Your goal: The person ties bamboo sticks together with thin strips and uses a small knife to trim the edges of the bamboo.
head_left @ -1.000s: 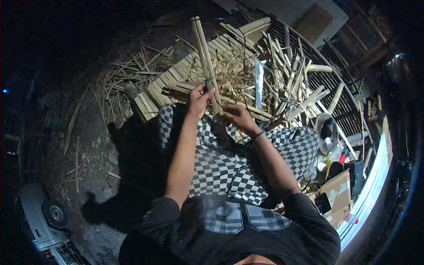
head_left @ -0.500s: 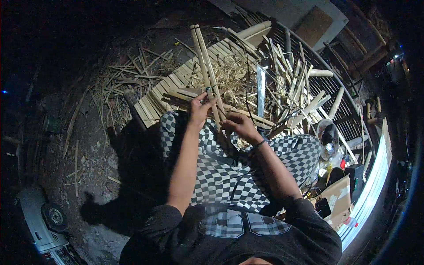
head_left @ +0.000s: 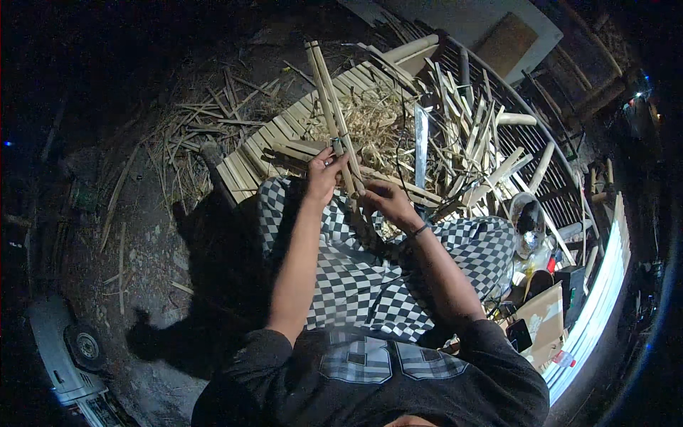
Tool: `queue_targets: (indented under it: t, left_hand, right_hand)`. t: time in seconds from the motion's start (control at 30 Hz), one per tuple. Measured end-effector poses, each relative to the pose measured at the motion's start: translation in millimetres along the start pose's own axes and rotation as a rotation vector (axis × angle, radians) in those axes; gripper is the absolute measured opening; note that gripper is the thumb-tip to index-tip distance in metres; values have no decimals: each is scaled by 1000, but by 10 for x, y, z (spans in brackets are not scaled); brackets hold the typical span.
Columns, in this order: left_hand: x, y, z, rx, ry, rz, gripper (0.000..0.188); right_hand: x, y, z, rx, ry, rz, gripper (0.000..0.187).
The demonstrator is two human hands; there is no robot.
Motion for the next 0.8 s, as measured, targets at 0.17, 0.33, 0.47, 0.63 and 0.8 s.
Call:
queue_targets:
  t: [0.17, 0.33, 0.47, 0.63, 0.8]
  left_hand:
    - [-36, -195, -52, 120, 53, -40, 28]
    - [5, -316, -67, 190, 125, -64, 30]
    - [-163, -236, -75, 119, 109, -28, 28]
    - [-390, 131, -23, -75, -53, -21, 25]
    - [-411, 588, -35, -181, -207, -48, 21]
  right_hand:
    - [62, 2, -32, -43, 52, -27, 38]
    - [-122, 76, 4, -55, 114, 40, 37]
    - [224, -47, -44, -48, 57, 7, 35]
    - [345, -67, -89, -5, 1, -81, 53]
    - [54, -11, -115, 63, -115, -104, 51]
Point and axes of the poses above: each hand's wrist, its own z-axis towards the middle knuckle, its own y-axis out of the back of the hand, x = y × z, the point moved 6 cm from there along z, towards the middle knuckle, and after that the axes turned 14 degrees about x, right-handed, at the moved point
